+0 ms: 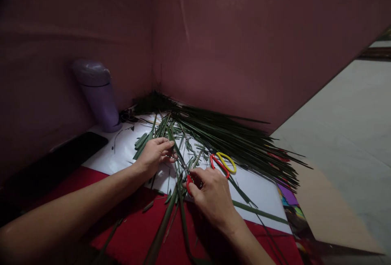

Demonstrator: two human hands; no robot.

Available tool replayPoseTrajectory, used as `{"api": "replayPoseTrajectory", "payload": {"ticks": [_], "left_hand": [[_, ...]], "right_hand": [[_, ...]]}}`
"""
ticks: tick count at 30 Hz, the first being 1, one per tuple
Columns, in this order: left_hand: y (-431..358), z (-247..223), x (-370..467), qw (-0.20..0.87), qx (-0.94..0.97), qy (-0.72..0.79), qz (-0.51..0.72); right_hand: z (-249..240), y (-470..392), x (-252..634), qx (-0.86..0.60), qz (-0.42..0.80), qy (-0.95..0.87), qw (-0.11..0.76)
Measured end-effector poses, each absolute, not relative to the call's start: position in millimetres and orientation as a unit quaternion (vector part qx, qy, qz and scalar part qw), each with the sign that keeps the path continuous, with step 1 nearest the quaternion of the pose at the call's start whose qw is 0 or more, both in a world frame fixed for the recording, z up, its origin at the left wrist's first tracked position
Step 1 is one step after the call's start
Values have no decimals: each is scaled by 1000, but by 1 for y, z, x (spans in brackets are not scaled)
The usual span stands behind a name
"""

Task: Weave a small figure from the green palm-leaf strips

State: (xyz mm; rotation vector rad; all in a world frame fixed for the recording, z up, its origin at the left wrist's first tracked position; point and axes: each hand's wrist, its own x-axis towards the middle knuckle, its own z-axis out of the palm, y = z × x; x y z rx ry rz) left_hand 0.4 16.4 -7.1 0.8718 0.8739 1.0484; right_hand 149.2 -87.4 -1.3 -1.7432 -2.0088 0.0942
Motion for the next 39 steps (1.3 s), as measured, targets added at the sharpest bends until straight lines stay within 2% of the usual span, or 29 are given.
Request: {"api": "replayPoseTrajectory", "payload": {"ticks": [29, 39], "left_hand": [[10, -10, 4, 695, 408, 388, 447], [15, -7, 0, 682, 385, 391, 484]], "right_hand": [[-6, -88, 150, -644, 50, -730, 226], [-6, -87, 149, -637, 61, -731, 239]]}}
